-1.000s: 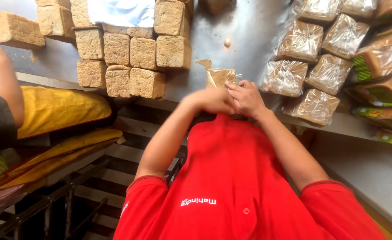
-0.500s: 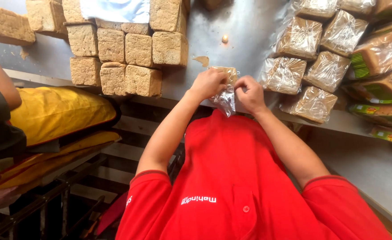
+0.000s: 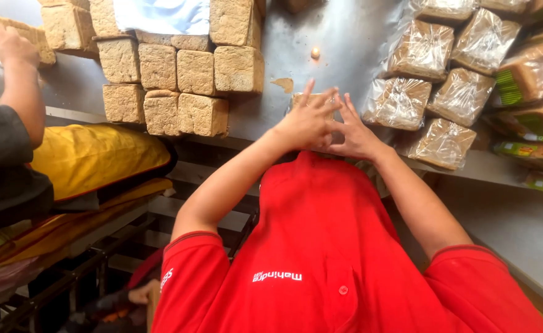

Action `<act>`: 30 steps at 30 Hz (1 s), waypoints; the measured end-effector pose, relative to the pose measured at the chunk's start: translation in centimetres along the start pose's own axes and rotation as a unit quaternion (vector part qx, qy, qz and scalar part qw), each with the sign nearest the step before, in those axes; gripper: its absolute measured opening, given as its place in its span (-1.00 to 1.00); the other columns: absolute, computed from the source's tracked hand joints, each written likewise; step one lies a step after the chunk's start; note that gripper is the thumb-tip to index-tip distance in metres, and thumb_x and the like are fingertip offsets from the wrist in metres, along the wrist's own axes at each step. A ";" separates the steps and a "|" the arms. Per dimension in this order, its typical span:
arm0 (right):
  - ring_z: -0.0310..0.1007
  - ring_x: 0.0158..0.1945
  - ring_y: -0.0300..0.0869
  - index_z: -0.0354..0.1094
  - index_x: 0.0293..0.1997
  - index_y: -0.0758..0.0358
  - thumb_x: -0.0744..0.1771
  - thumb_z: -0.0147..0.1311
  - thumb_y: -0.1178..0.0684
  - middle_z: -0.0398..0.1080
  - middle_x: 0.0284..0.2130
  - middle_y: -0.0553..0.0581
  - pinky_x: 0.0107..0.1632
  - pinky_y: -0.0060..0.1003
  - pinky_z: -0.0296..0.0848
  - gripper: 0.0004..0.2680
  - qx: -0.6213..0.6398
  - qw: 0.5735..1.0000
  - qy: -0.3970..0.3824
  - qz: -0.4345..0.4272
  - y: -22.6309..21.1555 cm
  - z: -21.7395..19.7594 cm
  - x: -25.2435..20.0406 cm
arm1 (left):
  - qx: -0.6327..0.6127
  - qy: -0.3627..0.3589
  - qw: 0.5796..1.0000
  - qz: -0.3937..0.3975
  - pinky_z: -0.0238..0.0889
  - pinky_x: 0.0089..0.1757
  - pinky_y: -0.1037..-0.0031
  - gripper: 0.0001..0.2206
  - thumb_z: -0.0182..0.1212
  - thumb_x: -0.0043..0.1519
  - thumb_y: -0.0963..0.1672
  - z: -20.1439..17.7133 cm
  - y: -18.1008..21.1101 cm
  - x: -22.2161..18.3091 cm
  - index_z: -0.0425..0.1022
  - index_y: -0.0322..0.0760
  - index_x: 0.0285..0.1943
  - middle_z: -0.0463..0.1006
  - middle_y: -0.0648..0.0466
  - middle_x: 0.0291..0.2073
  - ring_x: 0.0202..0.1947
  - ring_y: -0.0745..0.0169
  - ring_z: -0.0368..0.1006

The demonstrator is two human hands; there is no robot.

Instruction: The person packs sliced bread loaves into plastic bags and seals them with ties.

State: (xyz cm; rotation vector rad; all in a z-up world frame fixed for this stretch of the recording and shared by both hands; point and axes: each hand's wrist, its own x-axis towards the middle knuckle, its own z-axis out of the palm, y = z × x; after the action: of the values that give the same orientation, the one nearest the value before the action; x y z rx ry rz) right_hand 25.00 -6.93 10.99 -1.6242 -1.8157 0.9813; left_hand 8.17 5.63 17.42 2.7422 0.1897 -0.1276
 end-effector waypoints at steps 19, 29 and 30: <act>0.44 -0.27 -0.28 0.56 -0.27 0.36 0.40 0.12 0.00 0.56 -0.35 0.07 -0.13 -0.33 0.42 -0.79 0.485 0.815 0.143 0.284 5.6 4.7 6.2 | -0.686 0.317 0.507 -0.415 0.24 -0.34 0.51 -0.78 0.39 0.16 -0.08 14.0 -13.2 4.2 0.71 -0.34 -0.17 0.60 0.12 -0.41 -0.42 0.41 0.39; 0.47 -0.41 -0.21 0.50 -0.31 0.43 0.35 0.19 0.05 0.54 -0.43 0.14 -0.32 -0.27 0.46 -0.81 0.488 0.739 0.193 0.423 14.0 4.3 13.6 | -0.607 0.164 0.627 -0.460 0.25 -0.32 0.49 -0.73 0.41 0.19 -0.08 15.9 -16.6 7.3 0.67 -0.50 -0.33 0.61 0.04 -0.46 -0.43 0.36 0.40; 0.48 -0.43 -0.19 0.49 -0.31 0.44 0.35 0.20 0.07 0.53 -0.43 0.16 -0.34 -0.24 0.47 -0.82 0.484 0.731 0.197 0.439 13.9 4.1 13.9 | -0.628 0.182 0.600 -0.460 0.26 -0.34 0.48 -0.78 0.39 0.16 -0.11 16.4 -17.0 7.7 0.68 -0.48 -0.34 0.63 0.05 -0.47 -0.44 0.35 0.43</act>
State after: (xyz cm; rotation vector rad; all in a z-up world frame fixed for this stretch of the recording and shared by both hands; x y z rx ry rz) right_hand 28.23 6.33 -3.72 -1.6787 -0.0010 1.4384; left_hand 12.21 15.80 -4.94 0.9870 1.2370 0.2326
